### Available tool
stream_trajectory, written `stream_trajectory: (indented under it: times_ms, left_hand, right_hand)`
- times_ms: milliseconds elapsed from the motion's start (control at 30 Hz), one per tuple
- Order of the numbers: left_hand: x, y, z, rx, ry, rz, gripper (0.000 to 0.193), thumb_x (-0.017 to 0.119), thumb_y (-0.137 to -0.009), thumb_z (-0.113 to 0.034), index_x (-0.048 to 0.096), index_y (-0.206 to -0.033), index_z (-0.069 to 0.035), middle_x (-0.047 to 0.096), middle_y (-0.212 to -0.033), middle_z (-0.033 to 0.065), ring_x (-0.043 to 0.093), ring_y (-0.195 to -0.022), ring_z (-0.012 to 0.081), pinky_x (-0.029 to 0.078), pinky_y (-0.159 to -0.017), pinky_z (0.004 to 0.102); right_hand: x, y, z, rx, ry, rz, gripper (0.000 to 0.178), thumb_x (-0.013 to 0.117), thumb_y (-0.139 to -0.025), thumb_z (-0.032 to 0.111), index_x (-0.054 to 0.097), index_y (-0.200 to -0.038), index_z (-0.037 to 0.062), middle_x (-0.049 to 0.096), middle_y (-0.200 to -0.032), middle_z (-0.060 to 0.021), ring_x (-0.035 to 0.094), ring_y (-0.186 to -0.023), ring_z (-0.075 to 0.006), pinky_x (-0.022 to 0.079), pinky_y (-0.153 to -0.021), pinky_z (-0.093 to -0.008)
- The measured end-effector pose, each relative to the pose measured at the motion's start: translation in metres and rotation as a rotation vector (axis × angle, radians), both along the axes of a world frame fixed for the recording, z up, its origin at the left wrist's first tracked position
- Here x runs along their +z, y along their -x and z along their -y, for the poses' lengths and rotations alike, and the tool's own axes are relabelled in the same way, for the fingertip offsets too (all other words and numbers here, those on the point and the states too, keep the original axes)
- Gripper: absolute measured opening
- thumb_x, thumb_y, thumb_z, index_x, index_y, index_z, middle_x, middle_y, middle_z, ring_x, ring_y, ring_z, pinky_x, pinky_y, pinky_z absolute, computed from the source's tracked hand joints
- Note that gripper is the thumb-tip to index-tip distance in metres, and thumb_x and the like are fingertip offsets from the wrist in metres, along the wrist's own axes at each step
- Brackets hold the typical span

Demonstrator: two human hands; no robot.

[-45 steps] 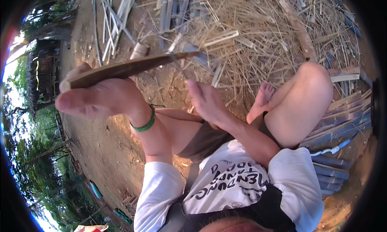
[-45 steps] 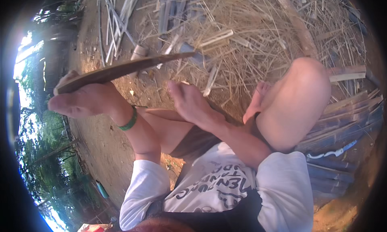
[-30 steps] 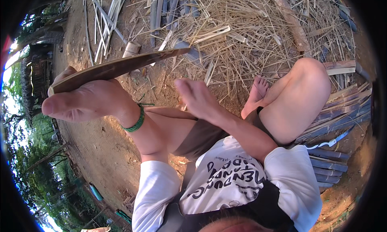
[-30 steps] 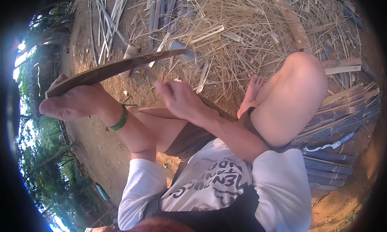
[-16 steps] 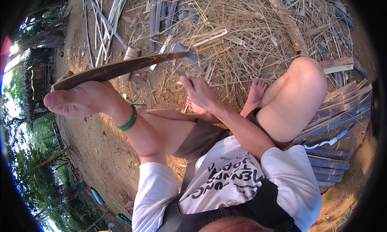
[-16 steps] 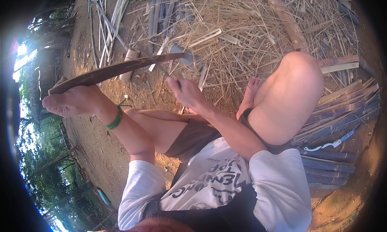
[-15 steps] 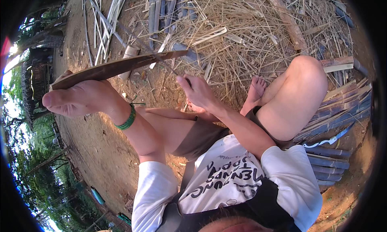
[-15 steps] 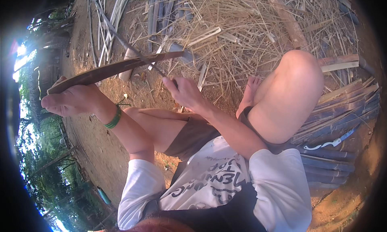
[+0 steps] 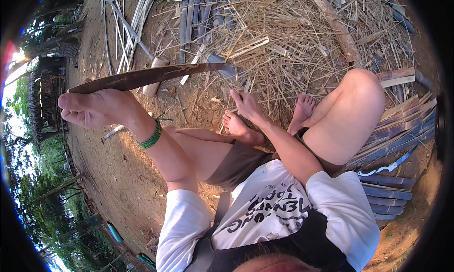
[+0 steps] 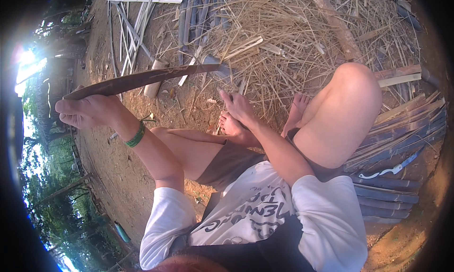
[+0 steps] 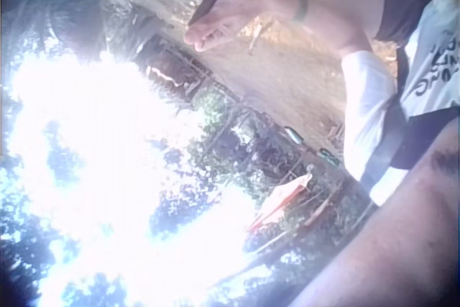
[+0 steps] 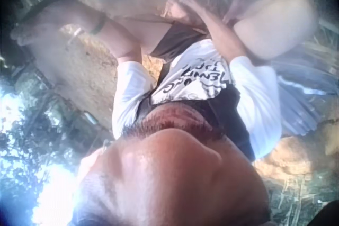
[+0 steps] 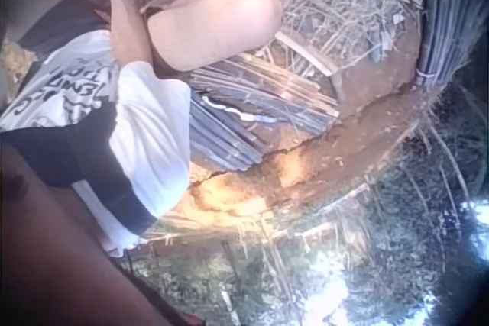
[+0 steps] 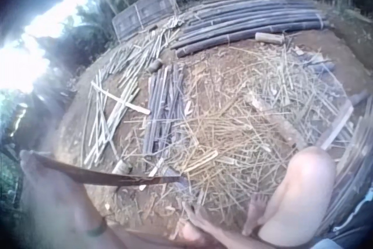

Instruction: The person scrapes a long piece of bamboo with a blade, shaving off thin layers to smooth the surface while sitting on the ground.

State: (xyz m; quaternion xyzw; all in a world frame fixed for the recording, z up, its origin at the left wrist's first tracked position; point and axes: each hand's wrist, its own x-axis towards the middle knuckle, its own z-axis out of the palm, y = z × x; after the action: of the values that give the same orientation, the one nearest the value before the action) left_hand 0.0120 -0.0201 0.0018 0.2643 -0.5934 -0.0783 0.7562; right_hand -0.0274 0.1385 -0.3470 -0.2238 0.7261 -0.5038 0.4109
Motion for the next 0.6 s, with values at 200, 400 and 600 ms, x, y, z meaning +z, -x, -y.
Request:
stream_trajectory:
  times_ms: [200, 400, 600]
  left_hand:
    - [0.012, 0.009, 0.01, -0.185, 0.0, -0.106, 0.047, 0.048, -0.103, -0.048, 0.039, -0.078, -0.009, 0.052, -0.07, 0.0064, 0.053, -0.06, 0.0158, 0.051, -0.061, 0.0303]
    - [0.013, -0.008, 0.042, -0.706, -0.261, -0.124, 0.041, 0.045, -0.104, -0.045, 0.043, -0.086, -0.008, 0.049, -0.066, 0.0076, 0.051, -0.055, 0.0172, 0.052, -0.056, 0.0326]
    - [0.012, 0.003, 0.027, -0.727, -0.288, -0.297, 0.06, 0.031, -0.102, -0.063, 0.048, -0.082, -0.009, 0.047, -0.067, 0.0039, 0.043, -0.053, 0.0142, 0.04, -0.05, 0.0273]
  right_hand:
    - [-0.051, 0.001, -0.011, -0.009, -0.299, 0.124, 0.082, 0.043, -0.093, 0.071, 0.062, -0.067, -0.0036, 0.063, -0.064, -0.0201, 0.065, -0.06, -0.0313, 0.048, -0.059, -0.0485]
    - [0.005, -0.004, 0.001, -0.026, -0.241, 0.354, 0.081, 0.038, -0.096, 0.07, 0.064, -0.072, -0.0034, 0.066, -0.068, -0.0185, 0.07, -0.066, -0.0289, 0.053, -0.06, -0.0429]
    - [0.079, -0.02, 0.018, 0.019, 0.172, 0.163, 0.07, 0.038, -0.102, 0.058, 0.061, -0.076, -0.0021, 0.061, -0.065, -0.0172, 0.057, -0.053, -0.0311, 0.042, -0.058, -0.0522]
